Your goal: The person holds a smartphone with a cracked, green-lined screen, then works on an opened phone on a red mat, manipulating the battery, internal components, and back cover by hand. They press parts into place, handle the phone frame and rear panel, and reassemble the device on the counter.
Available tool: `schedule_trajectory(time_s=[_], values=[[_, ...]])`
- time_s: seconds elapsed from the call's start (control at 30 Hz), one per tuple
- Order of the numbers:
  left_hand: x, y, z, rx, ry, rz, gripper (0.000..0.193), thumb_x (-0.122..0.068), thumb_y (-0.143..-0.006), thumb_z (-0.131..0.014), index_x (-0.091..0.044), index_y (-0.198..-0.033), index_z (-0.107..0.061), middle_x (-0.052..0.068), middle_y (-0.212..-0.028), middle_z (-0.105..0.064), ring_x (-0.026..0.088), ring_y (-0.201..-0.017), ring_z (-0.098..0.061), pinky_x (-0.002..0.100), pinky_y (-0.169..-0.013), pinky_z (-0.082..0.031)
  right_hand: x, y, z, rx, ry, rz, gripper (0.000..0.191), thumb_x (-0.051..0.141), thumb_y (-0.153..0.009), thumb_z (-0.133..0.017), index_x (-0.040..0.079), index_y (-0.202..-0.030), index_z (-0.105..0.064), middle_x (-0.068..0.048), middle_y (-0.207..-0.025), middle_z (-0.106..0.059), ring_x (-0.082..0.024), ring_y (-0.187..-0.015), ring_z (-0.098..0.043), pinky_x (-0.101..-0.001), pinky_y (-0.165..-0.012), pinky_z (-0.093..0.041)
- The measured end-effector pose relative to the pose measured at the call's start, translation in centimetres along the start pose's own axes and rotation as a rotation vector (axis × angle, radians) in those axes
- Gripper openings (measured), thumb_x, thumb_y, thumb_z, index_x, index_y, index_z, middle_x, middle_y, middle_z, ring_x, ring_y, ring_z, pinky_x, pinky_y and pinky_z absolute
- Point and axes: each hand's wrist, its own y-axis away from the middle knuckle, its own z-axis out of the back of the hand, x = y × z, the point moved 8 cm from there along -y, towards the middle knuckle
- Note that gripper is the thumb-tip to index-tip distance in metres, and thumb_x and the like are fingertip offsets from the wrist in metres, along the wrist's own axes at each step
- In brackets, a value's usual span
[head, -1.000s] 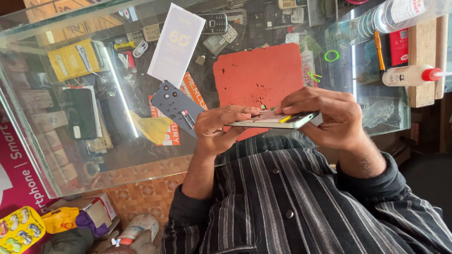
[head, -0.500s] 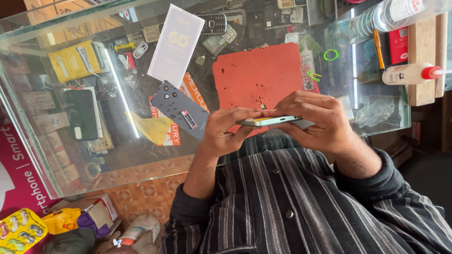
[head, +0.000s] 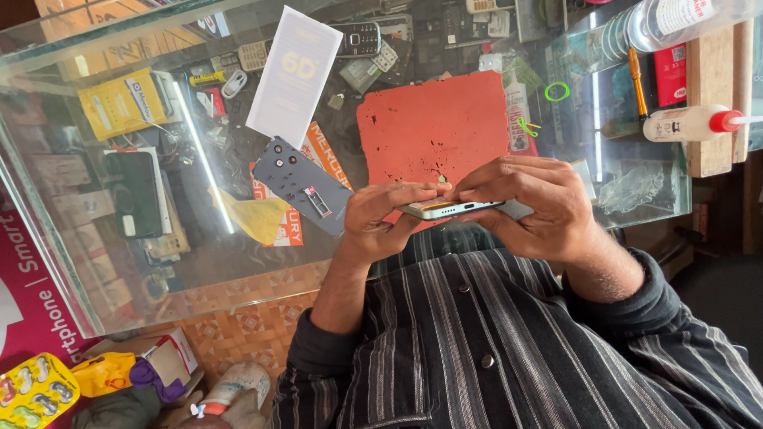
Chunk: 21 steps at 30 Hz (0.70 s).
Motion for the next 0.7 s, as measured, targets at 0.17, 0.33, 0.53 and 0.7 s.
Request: schedule_trajectory(time_s=[0.17, 0.33, 0.53, 0.7], values=[[-0.4, -0.2, 0.0, -0.007, -0.039, -0.022, 0.031, 0.008, -0.088, -0.075, -0.003, -0.116, -0.068, 0.014, -0.114, -0.076, 0.029, -0.111, -0.077, 0.037, -0.094, -0.067, 0.1, -0.1, -0.1, 0.021, 0.004, 0.018, 0.025, 0.001, -0.082, -0.082, 0.002, -0.102, -0.066, -0.013, -0.1, -0.076, -0.026, -0.094, -0.078, -0.0352, -0.08, -0.062], [-0.6, -0.3, 0.0, -0.009, -0.008, -0.044, 0.031, 0.006, -0.087, -0.078, -0.002, -0.116, -0.068, 0.014, -0.114, -0.076, 0.029, -0.111, -0.077, 0.038, -0.093, -0.067, 0.9, -0.2, 0.0, -0.015, -0.044, 0.096, 0.029, -0.001, -0.082, -0.079, -0.002, -0.106, -0.063, -0.017, -0.103, -0.074, -0.031, -0.099, -0.077, -0.0396, -0.084, -0.063], [-0.4, -0.1, 0.0, -0.01, -0.031, -0.036, 0.031, 0.005, -0.088, -0.078, -0.003, -0.116, -0.069, 0.012, -0.113, -0.077, 0.028, -0.109, -0.078, 0.038, -0.092, -0.068, 1.1, 0.1, -0.3, -0.016, -0.003, 0.126, 0.023, -0.01, -0.085, -0.074, -0.001, -0.103, -0.062, -0.015, -0.1, -0.074, -0.029, -0.094, -0.078, -0.0371, -0.077, -0.062], [-0.5, -0.3, 0.0, -0.024, -0.084, -0.035, 0.031, 0.007, -0.088, -0.075, -0.004, -0.117, -0.069, 0.013, -0.114, -0.077, 0.028, -0.11, -0.078, 0.038, -0.093, -0.068, 0.8, 0.3, -0.4, -0.018, 0.018, 0.141, 0.023, -0.01, -0.086, -0.074, -0.001, -0.102, -0.061, -0.015, -0.102, -0.074, -0.028, -0.094, -0.078, -0.0367, -0.076, -0.062]])
